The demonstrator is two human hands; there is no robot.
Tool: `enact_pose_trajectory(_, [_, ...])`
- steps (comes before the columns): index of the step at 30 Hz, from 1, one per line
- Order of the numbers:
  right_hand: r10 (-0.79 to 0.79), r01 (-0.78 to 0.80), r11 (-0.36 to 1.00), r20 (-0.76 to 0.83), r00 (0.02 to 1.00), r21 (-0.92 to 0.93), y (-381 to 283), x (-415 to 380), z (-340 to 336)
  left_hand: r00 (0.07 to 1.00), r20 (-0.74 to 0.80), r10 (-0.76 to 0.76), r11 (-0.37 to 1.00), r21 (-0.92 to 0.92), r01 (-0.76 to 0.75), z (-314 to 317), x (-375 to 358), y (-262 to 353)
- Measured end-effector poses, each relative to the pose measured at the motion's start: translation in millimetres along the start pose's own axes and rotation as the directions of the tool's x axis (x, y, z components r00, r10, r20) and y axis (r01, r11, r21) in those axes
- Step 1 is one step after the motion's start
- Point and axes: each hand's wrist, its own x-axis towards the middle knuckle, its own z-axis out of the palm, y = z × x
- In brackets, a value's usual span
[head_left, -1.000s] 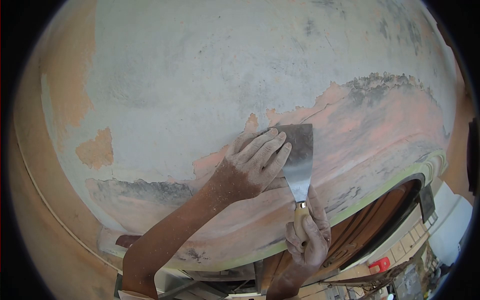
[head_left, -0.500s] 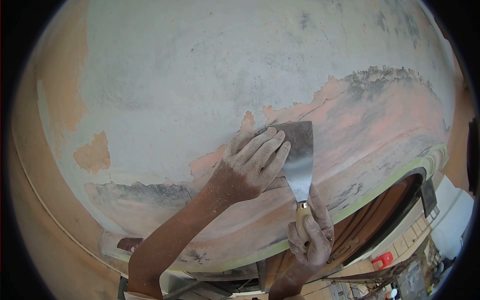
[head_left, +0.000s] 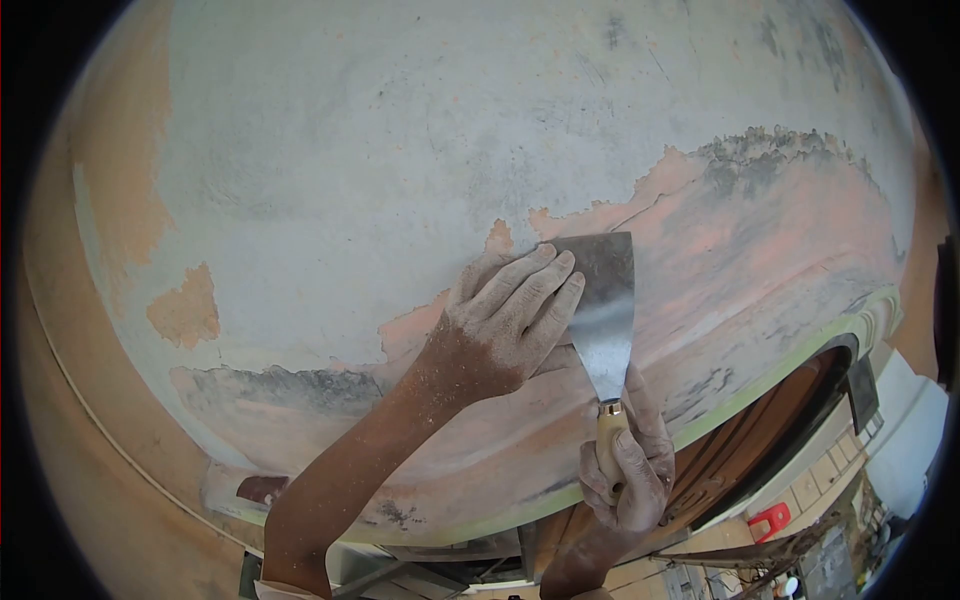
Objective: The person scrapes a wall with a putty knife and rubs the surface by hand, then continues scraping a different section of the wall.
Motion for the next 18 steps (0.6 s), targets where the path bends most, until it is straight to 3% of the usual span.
enact_pose_trajectory(4, [0.032,-0.032,0.999,0.002,0.999,-0.002,-3.2,-3.4,-3.9,0.998,0.012,0.056,0.997,0.061,-0.056,1.2,-3.9,2.4])
enact_pose_trajectory(12, [0.014,-0.018,0.998,0.065,0.998,0.058,2.1,-3.3,-13.0,0.999,0.011,0.032,0.999,0.037,-0.032,-0.1,1.0,-2.3])
enact_pose_trajectory(15, [0.064,-0.064,0.996,-0.001,0.998,0.059,-1.1,7.7,-5.2,0.999,0.032,0.011,0.999,0.05,-0.013,-2.5,3.1,-1.1])
enact_pose_trajectory(18, [0.017,-0.02,0.998,0.058,0.998,0.053,-0.6,-0.9,-7.9,0.999,0.034,0.042,0.997,0.061,-0.044,-2.3,1.6,-2.4])
